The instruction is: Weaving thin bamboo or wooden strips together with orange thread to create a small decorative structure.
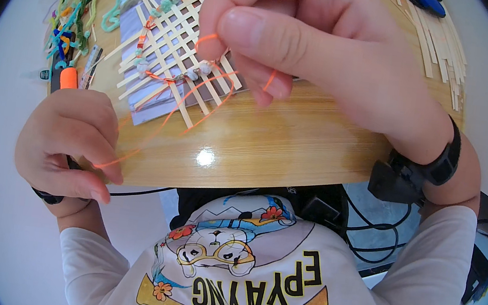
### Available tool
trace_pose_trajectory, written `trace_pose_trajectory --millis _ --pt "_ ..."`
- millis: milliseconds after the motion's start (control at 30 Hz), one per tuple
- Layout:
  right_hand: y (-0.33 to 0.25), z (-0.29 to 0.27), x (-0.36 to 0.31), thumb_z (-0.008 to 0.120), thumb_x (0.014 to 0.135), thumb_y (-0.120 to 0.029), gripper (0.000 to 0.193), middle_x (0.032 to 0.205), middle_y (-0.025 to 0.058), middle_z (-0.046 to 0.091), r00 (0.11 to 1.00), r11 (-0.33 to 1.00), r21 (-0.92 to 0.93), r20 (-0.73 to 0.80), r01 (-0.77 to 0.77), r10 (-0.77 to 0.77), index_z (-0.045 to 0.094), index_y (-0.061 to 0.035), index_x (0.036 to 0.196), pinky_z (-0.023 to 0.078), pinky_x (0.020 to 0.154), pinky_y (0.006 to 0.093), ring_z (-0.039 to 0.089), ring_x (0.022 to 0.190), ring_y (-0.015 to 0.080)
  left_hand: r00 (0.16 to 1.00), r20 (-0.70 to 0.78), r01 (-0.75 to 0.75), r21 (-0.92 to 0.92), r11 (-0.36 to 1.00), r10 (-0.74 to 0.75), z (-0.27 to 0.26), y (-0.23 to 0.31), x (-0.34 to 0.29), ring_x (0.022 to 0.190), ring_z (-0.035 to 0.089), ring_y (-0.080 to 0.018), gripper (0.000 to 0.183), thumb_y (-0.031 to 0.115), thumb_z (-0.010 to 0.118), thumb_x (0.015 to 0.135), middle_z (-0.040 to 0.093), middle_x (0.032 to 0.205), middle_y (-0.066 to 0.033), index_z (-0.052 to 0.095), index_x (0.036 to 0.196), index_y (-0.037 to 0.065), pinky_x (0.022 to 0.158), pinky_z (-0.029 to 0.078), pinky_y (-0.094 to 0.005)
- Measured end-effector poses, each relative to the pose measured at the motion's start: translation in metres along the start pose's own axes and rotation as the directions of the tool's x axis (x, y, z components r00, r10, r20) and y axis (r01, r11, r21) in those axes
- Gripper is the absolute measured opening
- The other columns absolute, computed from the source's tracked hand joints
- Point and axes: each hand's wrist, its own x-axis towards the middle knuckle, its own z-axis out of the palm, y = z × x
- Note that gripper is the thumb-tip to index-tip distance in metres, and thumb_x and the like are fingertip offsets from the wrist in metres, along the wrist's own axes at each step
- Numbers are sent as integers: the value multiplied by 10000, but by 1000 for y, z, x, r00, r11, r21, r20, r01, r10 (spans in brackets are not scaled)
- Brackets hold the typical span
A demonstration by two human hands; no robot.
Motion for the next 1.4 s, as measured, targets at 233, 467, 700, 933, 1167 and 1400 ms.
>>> trace_pose_trajectory --millis 233,467,700,933,1167,1400 --pt "-12 -3 -2 532 976 -104 173 770 52 590 958 906 324 1 -272 287 575 52 1035 429 615 196 542 673 79 1000 27 -1 -50 999 2 8 1 4 566 560 -199 283 296 818 719 618 669 -50 679 742 51 506 373 -312" --pt "-14 5 -5 568 954 -98 173 887 89 645 924 898 295 -100 -326 369 574 51 1041 472 726 228 602 792 98 990 137 16 -40 999 -11 29 -8 10 664 602 -196 271 281 802 756 674 903 -116 692 825 43 530 420 -307" --pt "56 -5 -34 583 935 -66 158 953 116 660 963 926 322 -243 195 -118 580 49 1043 487 792 245 629 879 126 754 -640 312 152 938 -147 9 4 14 815 598 -116 206 203 679 877 665 1041 -102 688 945 9 656 470 -239" --pt "-11 7 -12 526 982 -300 237 554 -40 450 999 999 11 -22 49 -49 512 -93 869 371 498 221 426 515 84 908 -417 247 469 848 -34 2 -20 17 846 567 -179 132 15 699 770 649 991 -59 688 899 39 777 437 -293" --pt "-18 10 -9 641 914 -188 166 672 11 650 906 994 92 423 -63 18 712 -62 832 367 447 310 535 509 164 956 -291 224 671 707 -28 5 -27 20 896 552 -246 159 18 734 687 621 894 -55 654 820 52 833 405 -351" --pt "-17 12 -2 628 907 -149 178 842 17 677 951 961 -229 226 -157 209 669 -4 1002 459 606 253 598 674 121 769 -632 411 382 828 -90 13 -26 25 849 557 -149 72 26 673 813 612 869 -35 615 854 18 820 407 -256"
